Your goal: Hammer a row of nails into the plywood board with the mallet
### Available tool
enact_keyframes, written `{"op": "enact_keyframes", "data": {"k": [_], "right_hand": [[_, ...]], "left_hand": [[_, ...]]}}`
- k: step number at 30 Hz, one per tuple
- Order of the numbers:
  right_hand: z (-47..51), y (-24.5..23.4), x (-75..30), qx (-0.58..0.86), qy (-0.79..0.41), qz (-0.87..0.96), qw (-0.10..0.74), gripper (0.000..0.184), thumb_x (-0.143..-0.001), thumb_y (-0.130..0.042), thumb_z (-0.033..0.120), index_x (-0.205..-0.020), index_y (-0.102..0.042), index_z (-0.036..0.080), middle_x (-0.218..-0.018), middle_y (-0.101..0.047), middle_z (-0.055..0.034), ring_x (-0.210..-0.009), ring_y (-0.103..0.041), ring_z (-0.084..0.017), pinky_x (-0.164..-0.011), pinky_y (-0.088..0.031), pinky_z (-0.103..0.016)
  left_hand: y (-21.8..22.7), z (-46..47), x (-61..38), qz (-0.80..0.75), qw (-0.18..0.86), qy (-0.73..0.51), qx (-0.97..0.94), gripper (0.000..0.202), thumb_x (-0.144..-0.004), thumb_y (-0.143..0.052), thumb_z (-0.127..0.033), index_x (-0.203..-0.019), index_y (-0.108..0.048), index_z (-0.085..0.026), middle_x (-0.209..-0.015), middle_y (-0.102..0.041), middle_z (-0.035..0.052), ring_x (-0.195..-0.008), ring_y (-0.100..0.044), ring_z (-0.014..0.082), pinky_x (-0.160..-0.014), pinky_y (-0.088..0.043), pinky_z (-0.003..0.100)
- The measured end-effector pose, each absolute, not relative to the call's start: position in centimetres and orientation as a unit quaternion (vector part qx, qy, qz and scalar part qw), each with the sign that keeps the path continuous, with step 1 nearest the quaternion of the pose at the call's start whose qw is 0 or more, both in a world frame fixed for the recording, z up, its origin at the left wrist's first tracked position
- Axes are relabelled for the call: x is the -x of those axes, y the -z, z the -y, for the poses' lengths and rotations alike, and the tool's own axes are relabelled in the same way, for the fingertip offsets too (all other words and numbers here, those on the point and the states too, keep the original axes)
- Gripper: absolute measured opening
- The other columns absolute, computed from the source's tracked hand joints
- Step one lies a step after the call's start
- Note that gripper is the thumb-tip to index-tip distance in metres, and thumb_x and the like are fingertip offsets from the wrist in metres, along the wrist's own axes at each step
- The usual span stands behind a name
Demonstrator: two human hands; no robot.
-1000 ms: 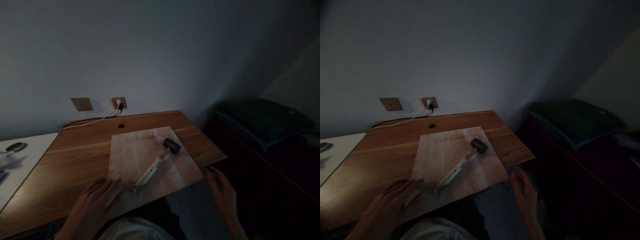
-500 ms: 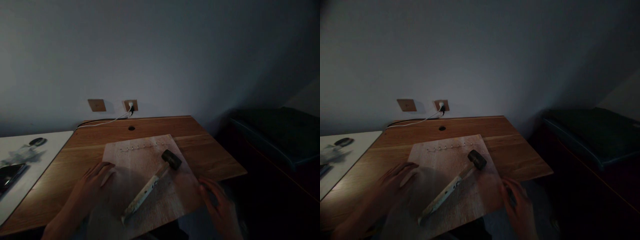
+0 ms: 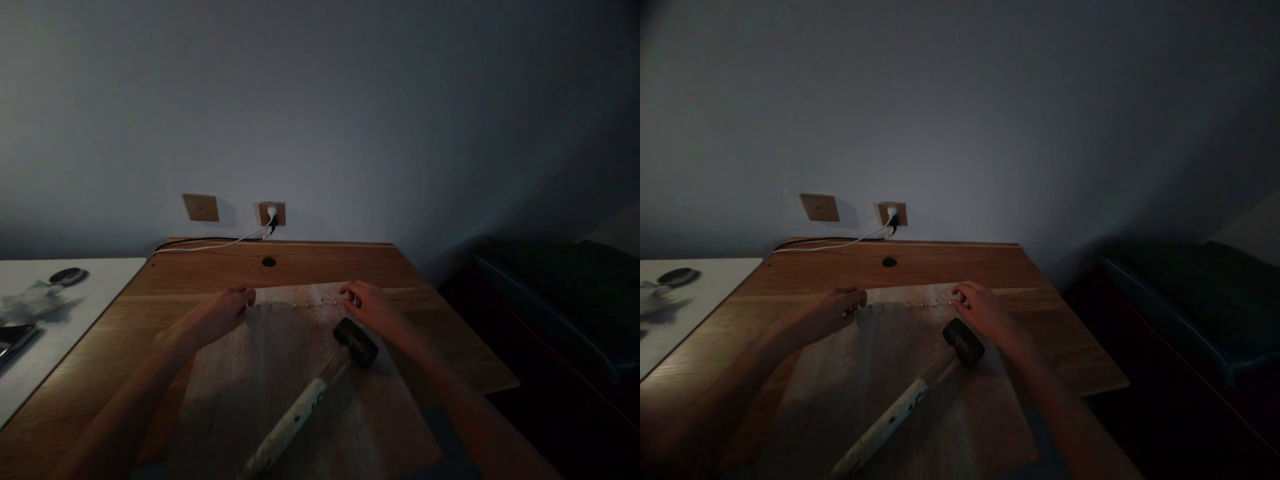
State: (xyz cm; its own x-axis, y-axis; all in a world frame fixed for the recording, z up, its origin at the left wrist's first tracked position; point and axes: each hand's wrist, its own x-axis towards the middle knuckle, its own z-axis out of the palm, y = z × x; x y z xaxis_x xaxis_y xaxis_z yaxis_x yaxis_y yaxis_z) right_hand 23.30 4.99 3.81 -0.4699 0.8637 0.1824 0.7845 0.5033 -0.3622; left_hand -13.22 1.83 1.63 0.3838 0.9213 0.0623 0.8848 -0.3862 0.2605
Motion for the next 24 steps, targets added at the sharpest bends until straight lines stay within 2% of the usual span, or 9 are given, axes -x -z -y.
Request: {"op": "enact_keyframes", "data": {"k": [4,7,10,13,19,24], "right_hand": [[-7.7,-3.1,-21.2,0.479,-0.081,0.873,0.045,0.021,-0.1,-0.063,0.032,-0.101,-0.073,0.013,-0.094,-0.073,-0.0103,-0.092,-0.069,-0.024,-0.083,-0.05,-0.032],[-8.1,-3.0,-20.5,0.487,-0.055,0.872,-0.003,0.023,-0.102,-0.059,0.027,-0.092,-0.073,0.012,-0.094,-0.074,-0.0142,-0.093,-0.07,-0.026,-0.083,-0.048,-0.033],[-8.1,-3.4,-20.4,0.48,-0.057,0.876,0.002,0.017,-0.1,-0.056,0.015,-0.099,-0.072,0.011,-0.1,-0.073,-0.0136,-0.098,-0.069,-0.024,-0.086,-0.046,-0.03],[-8.1,-3.8,-20.2,0.456,-0.07,0.887,0.023,0.019,-0.099,-0.055,0.011,-0.11,-0.071,0.012,-0.109,-0.071,-0.0113,-0.104,-0.066,-0.02,-0.091,-0.044,-0.027],[-8.3,-3.0,-19.1,0.427,-0.095,0.899,0.022,0.021,-0.101,-0.055,0.016,-0.105,-0.075,0.013,-0.105,-0.074,-0.0117,-0.102,-0.068,-0.021,-0.091,-0.045,-0.028],[-8.8,-2.4,-18.8,0.425,-0.106,0.899,0.02,0.02,-0.101,-0.058,0.021,-0.1,-0.078,0.016,-0.1,-0.078,-0.0111,-0.097,-0.072,-0.021,-0.085,-0.046,-0.028]], "left_hand": [[-0.9,-1.9,13.6,-0.533,0.119,-0.121,-0.829,0.021,-0.076,-0.049,-0.004,-0.084,-0.061,-0.019,-0.087,-0.067,0.0043,-0.076,-0.062,0.0176,-0.07,-0.043,0.027],[-0.5,-2.1,13.9,-0.53,0.143,-0.14,-0.824,0.019,-0.079,-0.052,-0.005,-0.087,-0.063,-0.019,-0.084,-0.068,0.0034,-0.075,-0.064,0.0175,-0.068,-0.042,0.027],[-0.6,-2.3,14.2,-0.528,0.153,-0.17,-0.818,0.021,-0.085,-0.055,-0.008,-0.097,-0.067,-0.018,-0.086,-0.071,0.004,-0.075,-0.066,0.0173,-0.069,-0.045,0.026],[-1.1,-2.5,14.2,-0.528,0.132,-0.198,-0.815,0.018,-0.089,-0.058,-0.012,-0.101,-0.07,-0.017,-0.09,-0.072,0.0057,-0.076,-0.067,0.0174,-0.073,-0.047,0.027],[-1.0,-2.6,13.3,-0.509,0.117,-0.189,-0.832,0.019,-0.091,-0.059,-0.013,-0.102,-0.074,-0.018,-0.096,-0.074,0.0069,-0.08,-0.068,0.0178,-0.075,-0.047,0.027],[-0.2,-2.9,12.4,-0.485,0.135,-0.169,-0.847,0.021,-0.091,-0.057,-0.01,-0.092,-0.076,-0.019,-0.093,-0.074,0.0066,-0.083,-0.068,0.019,-0.076,-0.046,0.028]]}}
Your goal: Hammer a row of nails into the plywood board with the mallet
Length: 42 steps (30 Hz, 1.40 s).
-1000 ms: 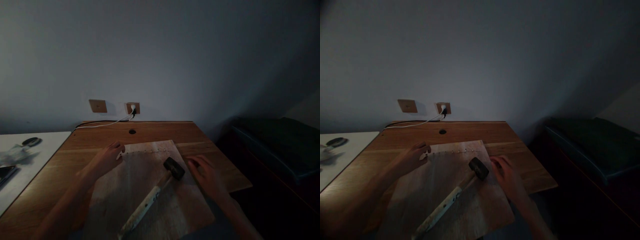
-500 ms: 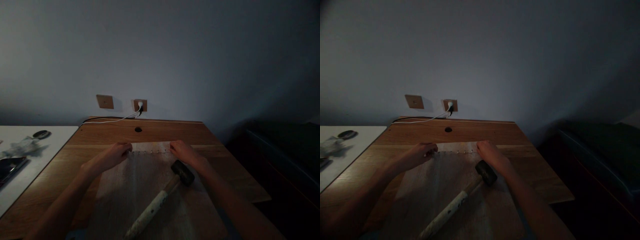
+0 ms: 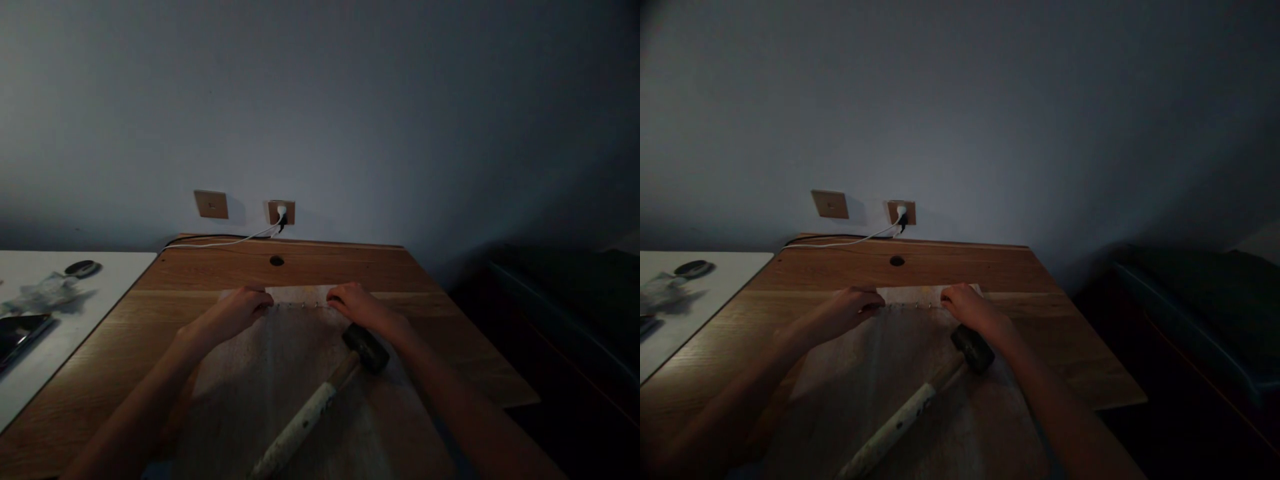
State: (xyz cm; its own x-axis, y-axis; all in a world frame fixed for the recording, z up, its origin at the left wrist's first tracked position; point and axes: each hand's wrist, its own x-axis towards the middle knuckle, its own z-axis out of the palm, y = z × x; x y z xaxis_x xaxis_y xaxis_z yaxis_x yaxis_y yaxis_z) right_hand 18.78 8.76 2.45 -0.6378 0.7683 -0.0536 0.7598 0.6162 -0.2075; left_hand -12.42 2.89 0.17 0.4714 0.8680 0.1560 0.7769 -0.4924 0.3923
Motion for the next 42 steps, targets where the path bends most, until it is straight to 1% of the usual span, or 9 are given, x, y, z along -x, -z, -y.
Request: {"op": "enact_keyframes", "data": {"k": [4,7,10,12,15,22,32,37,42], "right_hand": [[-9.0,-2.5,-18.5,0.424,-0.105,0.899,0.029,0.011,-0.095,-0.066,0.017,-0.095,-0.077,0.015,-0.096,-0.077,-0.0112,-0.093,-0.071,-0.022,-0.081,-0.046,-0.028],[-9.0,-3.0,-18.1,0.408,-0.105,0.906,0.049,0.017,-0.096,-0.061,0.01,-0.101,-0.076,0.015,-0.103,-0.075,-0.0103,-0.099,-0.069,-0.02,-0.088,-0.046,-0.027],[-8.7,-3.3,-17.4,0.399,-0.114,0.907,0.071,0.019,-0.099,-0.06,0.014,-0.111,-0.075,0.014,-0.11,-0.074,-0.0113,-0.104,-0.068,-0.02,-0.094,-0.045,-0.029],[-8.5,-3.2,-16.9,0.394,-0.127,0.908,0.071,0.017,-0.098,-0.062,0.016,-0.108,-0.076,0.015,-0.108,-0.075,-0.0116,-0.103,-0.069,-0.021,-0.092,-0.046,-0.029],[-8.2,-2.9,-16.1,0.386,-0.145,0.909,0.056,0.018,-0.097,-0.061,0.011,-0.1,-0.078,0.015,-0.102,-0.077,-0.0106,-0.098,-0.071,-0.02,-0.089,-0.046,-0.028],[-7.8,-2.8,-15.4,0.389,-0.156,0.907,0.039,0.015,-0.096,-0.063,0.011,-0.102,-0.077,0.013,-0.102,-0.077,-0.0109,-0.097,-0.07,-0.019,-0.085,-0.045,-0.025],[-7.7,-2.9,-15.8,0.342,-0.124,0.931,0.03,0.029,-0.095,-0.054,0.001,-0.111,-0.074,0.013,-0.113,-0.069,-0.0131,-0.101,-0.065,-0.02,-0.089,-0.045,-0.028],[-8.1,-3.4,-14.8,0.351,-0.15,0.92,0.091,0.023,-0.094,-0.059,0.003,-0.106,-0.075,0.013,-0.107,-0.072,-0.0113,-0.101,-0.067,-0.019,-0.093,-0.047,-0.029],[-8.0,-2.9,-13.0,0.35,-0.173,0.919,0.058,0.018,-0.09,-0.066,0.004,-0.103,-0.077,0.012,-0.101,-0.076,-0.0104,-0.095,-0.07,-0.019,-0.088,-0.048,-0.027]], "left_hand": [[0.1,-2.9,12.0,-0.494,0.135,-0.171,-0.842,0.023,-0.092,-0.056,-0.008,-0.093,-0.077,-0.017,-0.095,-0.073,0.0083,-0.087,-0.068,0.0205,-0.078,-0.046,0.029],[-0.1,-2.7,11.6,-0.524,0.118,-0.167,-0.826,0.02,-0.093,-0.057,-0.01,-0.087,-0.074,-0.017,-0.092,-0.072,0.008,-0.084,-0.067,0.0208,-0.075,-0.044,0.029],[-0.4,-2.5,11.1,-0.554,0.088,-0.176,-0.809,0.014,-0.094,-0.063,-0.016,-0.081,-0.071,-0.016,-0.087,-0.07,0.0073,-0.079,-0.066,0.0207,-0.072,-0.042,0.03],[-0.7,-2.4,10.8,-0.559,0.08,-0.175,-0.806,0.013,-0.093,-0.066,-0.019,-0.081,-0.07,-0.016,-0.086,-0.069,0.0068,-0.079,-0.066,0.0206,-0.071,-0.042,0.03],[-0.9,-2.3,10.4,-0.546,0.097,-0.166,-0.815,0.012,-0.093,-0.064,-0.015,-0.083,-0.072,-0.017,-0.087,-0.071,0.0064,-0.082,-0.067,0.0206,-0.073,-0.043,0.029],[0.2,-2.5,9.9,-0.512,0.134,-0.204,-0.824,0.025,-0.09,-0.056,-0.004,-0.096,-0.076,-0.018,-0.096,-0.075,0.0074,-0.092,-0.07,0.0211,-0.081,-0.047,0.029],[0.0,-2.1,8.9,-0.55,0.099,-0.157,-0.814,0.017,-0.097,-0.055,-0.018,-0.091,-0.07,-0.016,-0.096,-0.071,0.0104,-0.086,-0.068,0.0226,-0.079,-0.05,0.031],[0.2,-2.0,8.6,-0.547,0.124,-0.192,-0.805,0.017,-0.096,-0.053,-0.018,-0.091,-0.069,-0.02,-0.095,-0.071,0.0083,-0.086,-0.068,0.0213,-0.078,-0.049,0.03],[0.6,-2.1,8.7,-0.529,0.151,-0.226,-0.804,0.023,-0.094,-0.051,-0.014,-0.098,-0.073,-0.02,-0.1,-0.072,0.0086,-0.091,-0.069,0.0213,-0.083,-0.05,0.03]]}}
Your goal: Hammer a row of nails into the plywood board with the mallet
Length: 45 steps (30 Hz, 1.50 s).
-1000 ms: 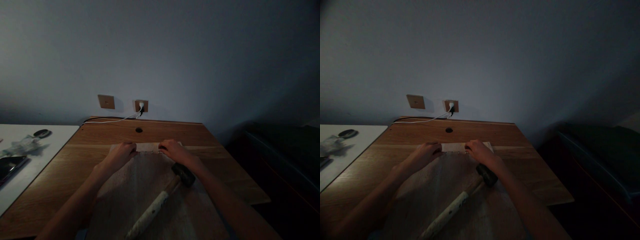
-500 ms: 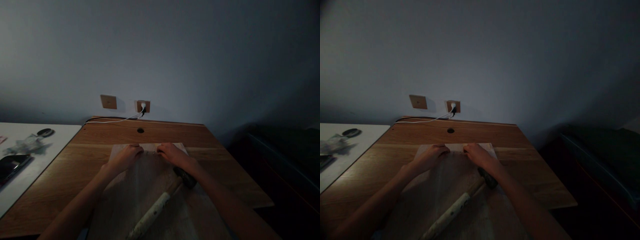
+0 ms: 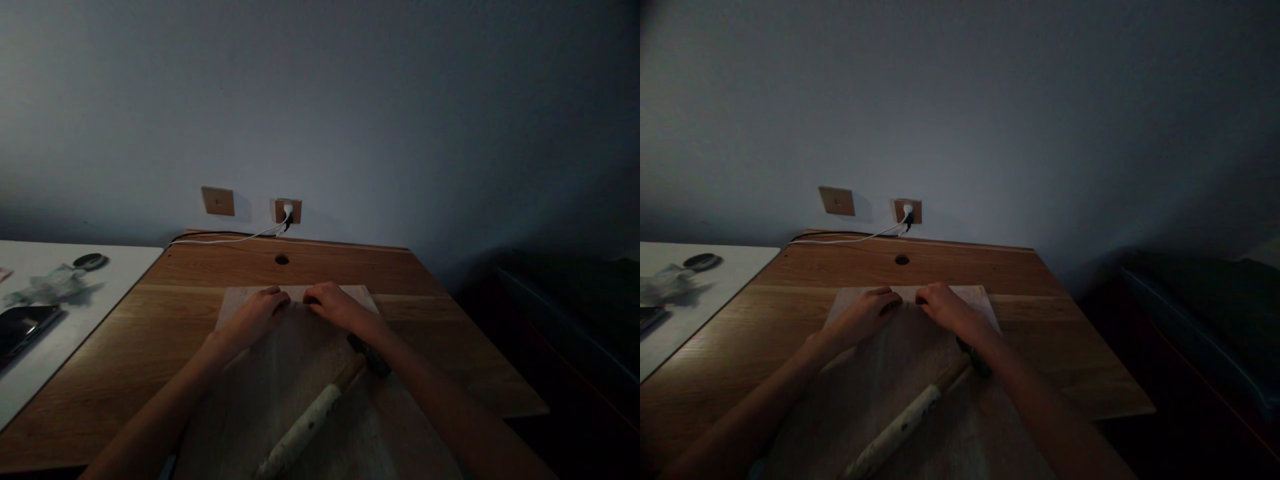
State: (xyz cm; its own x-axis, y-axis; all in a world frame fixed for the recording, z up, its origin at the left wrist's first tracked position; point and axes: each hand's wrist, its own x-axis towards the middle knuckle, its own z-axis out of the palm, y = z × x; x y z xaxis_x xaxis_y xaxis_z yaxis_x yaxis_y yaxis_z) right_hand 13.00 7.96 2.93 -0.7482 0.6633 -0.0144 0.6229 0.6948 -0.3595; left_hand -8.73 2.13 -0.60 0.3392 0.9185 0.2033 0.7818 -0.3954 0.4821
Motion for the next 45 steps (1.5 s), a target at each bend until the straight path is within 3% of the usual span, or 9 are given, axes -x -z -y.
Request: {"op": "enact_keyframes", "data": {"k": [12,20,26,29,32,35,40,45], "right_hand": [[-7.6,-3.7,-11.9,0.326,-0.147,0.931,0.077,0.024,-0.096,-0.057,0.004,-0.107,-0.076,0.012,-0.107,-0.071,-0.0122,-0.097,-0.066,-0.019,-0.089,-0.047,-0.028],[-7.4,-2.6,-10.3,0.317,-0.152,0.935,0.054,0.031,-0.087,-0.052,-0.005,-0.1,-0.075,0.011,-0.098,-0.073,-0.0107,-0.092,-0.066,-0.019,-0.085,-0.047,-0.026],[-7.5,-2.3,-10.8,0.291,-0.155,0.942,0.06,0.036,-0.085,-0.05,-0.009,-0.105,-0.073,0.01,-0.104,-0.072,-0.0116,-0.097,-0.066,-0.018,-0.089,-0.047,-0.026],[-7.6,-2.1,-10.9,0.284,-0.158,0.943,0.072,0.036,-0.085,-0.05,-0.008,-0.105,-0.073,0.011,-0.105,-0.072,-0.012,-0.099,-0.066,-0.019,-0.09,-0.047,-0.027],[-7.6,-2.0,-10.9,0.274,-0.156,0.946,0.071,0.037,-0.083,-0.051,-0.009,-0.104,-0.073,0.012,-0.106,-0.071,-0.0111,-0.098,-0.066,-0.019,-0.09,-0.047,-0.027],[-7.7,-2.1,-10.8,0.268,-0.151,0.949,0.068,0.037,-0.082,-0.052,-0.009,-0.104,-0.073,0.012,-0.106,-0.071,-0.0113,-0.098,-0.066,-0.019,-0.089,-0.047,-0.027],[-7.7,-2.2,-10.1,0.29,-0.152,0.944,0.051,0.025,-0.086,-0.057,-0.003,-0.099,-0.073,0.012,-0.097,-0.073,-0.0095,-0.09,-0.067,-0.018,-0.085,-0.046,-0.026],[-7.9,-2.5,-10.1,0.273,-0.139,0.951,0.04,0.027,-0.088,-0.056,-0.004,-0.099,-0.074,0.012,-0.104,-0.072,-0.0113,-0.094,-0.066,-0.019,-0.085,-0.047,-0.027]], "left_hand": [[1.1,-1.9,8.5,-0.536,0.19,-0.274,-0.775,0.024,-0.087,-0.053,-0.011,-0.094,-0.074,-0.019,-0.098,-0.074,0.0087,-0.087,-0.069,0.0207,-0.083,-0.05,0.029],[1.8,-2.4,8.3,-0.563,0.172,-0.299,-0.751,0.012,-0.085,-0.06,-0.011,-0.082,-0.067,-0.02,-0.092,-0.072,0.0072,-0.082,-0.067,0.0205,-0.079,-0.049,0.03],[1.1,-2.0,8.3,-0.568,0.215,-0.348,-0.714,0.009,-0.084,-0.063,-0.014,-0.079,-0.067,-0.02,-0.085,-0.073,0.0053,-0.079,-0.067,0.0198,-0.076,-0.047,0.029],[1.0,-2.2,8.6,-0.567,0.291,-0.398,-0.66,0.003,-0.082,-0.067,-0.021,-0.08,-0.069,-0.02,-0.079,-0.071,0.0027,-0.076,-0.065,0.0184,-0.073,-0.046,0.028],[1.0,-2.7,9.1,-0.519,0.452,-0.493,-0.533,0.015,-0.08,-0.071,-0.031,-0.088,-0.073,-0.017,-0.077,-0.068,0.0027,-0.071,-0.06,0.0151,-0.066,-0.045,0.025],[0.9,-2.9,9.7,-0.44,0.589,-0.556,-0.388,0.023,-0.079,-0.073,-0.028,-0.096,-0.075,-0.013,-0.086,-0.067,0.0059,-0.07,-0.055,0.0112,-0.063,-0.045,0.022],[-0.1,-2.5,9.7,-0.421,0.662,-0.556,-0.275,0.013,-0.089,-0.058,-0.018,-0.086,-0.069,-0.013,-0.082,-0.061,0.004,-0.064,-0.051,0.0076,-0.056,-0.043,0.018],[-1.2,-2.0,9.0,-0.369,0.722,-0.569,-0.138,0.029,-0.102,-0.048,-0.023,-0.076,-0.057,-0.014,-0.07,-0.051,0.0005,-0.055,-0.046,0.0054,-0.044,-0.034,0.014]]}}
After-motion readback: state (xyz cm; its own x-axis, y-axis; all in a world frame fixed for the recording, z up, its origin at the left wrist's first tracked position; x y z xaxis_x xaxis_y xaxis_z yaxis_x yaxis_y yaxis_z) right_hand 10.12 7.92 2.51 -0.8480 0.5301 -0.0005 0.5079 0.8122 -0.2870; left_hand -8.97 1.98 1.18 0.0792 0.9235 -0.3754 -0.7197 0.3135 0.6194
